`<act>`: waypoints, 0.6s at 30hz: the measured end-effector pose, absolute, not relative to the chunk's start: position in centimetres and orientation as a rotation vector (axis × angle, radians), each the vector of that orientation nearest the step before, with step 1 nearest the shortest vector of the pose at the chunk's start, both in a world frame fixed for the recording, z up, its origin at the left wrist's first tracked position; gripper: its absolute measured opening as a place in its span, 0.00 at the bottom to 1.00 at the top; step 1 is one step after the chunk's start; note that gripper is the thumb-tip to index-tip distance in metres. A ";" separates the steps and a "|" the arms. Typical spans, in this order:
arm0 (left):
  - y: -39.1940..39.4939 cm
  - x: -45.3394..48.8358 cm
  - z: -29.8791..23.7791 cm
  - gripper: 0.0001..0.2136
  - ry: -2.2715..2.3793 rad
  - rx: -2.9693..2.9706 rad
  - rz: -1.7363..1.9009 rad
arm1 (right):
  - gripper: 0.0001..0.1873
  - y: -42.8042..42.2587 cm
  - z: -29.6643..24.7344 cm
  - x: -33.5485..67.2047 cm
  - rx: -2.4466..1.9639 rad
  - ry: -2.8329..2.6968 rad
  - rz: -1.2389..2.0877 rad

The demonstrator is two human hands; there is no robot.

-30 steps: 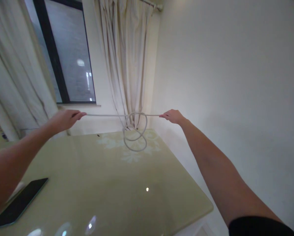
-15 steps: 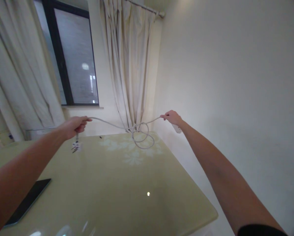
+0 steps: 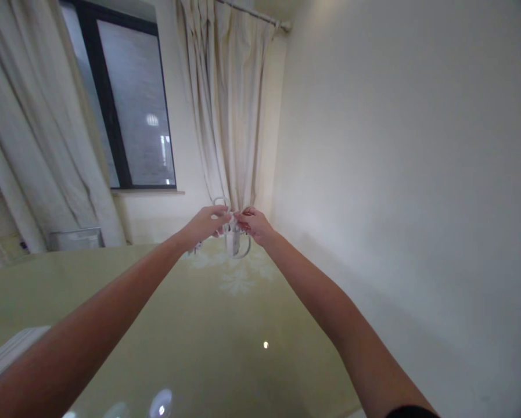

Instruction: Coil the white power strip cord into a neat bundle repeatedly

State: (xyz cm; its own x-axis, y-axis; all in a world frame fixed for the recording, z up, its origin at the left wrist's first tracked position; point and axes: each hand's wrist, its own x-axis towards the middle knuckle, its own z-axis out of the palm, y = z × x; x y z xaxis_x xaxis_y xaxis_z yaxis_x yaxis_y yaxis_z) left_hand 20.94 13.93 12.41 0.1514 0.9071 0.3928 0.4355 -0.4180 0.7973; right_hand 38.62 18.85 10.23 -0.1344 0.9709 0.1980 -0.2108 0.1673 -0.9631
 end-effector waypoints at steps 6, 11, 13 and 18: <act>13.5 21.4 10.7 0.13 1.438 2.205 1.155 | 0.15 18.3 8.1 36.4 -0.633 -1.074 1.377; 13.7 21.0 9.3 0.08 1.590 2.376 1.175 | 0.16 18.0 6.8 35.9 -0.569 -1.132 1.439; 14.2 20.6 8.9 0.09 1.639 2.395 1.179 | 0.17 18.0 6.5 35.9 -0.574 -1.176 1.451; 15.7 19.8 8.7 0.24 1.680 2.419 1.039 | 0.17 18.0 6.4 36.2 -0.631 -1.359 1.452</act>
State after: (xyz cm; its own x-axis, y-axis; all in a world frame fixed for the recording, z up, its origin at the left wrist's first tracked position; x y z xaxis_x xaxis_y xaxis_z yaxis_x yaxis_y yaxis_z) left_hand 19.78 15.71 8.72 0.1998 0.8396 0.5051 0.8272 -0.4209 0.3724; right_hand 36.17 18.02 6.44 -0.3565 0.8995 0.2525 -0.3115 0.1403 -0.9398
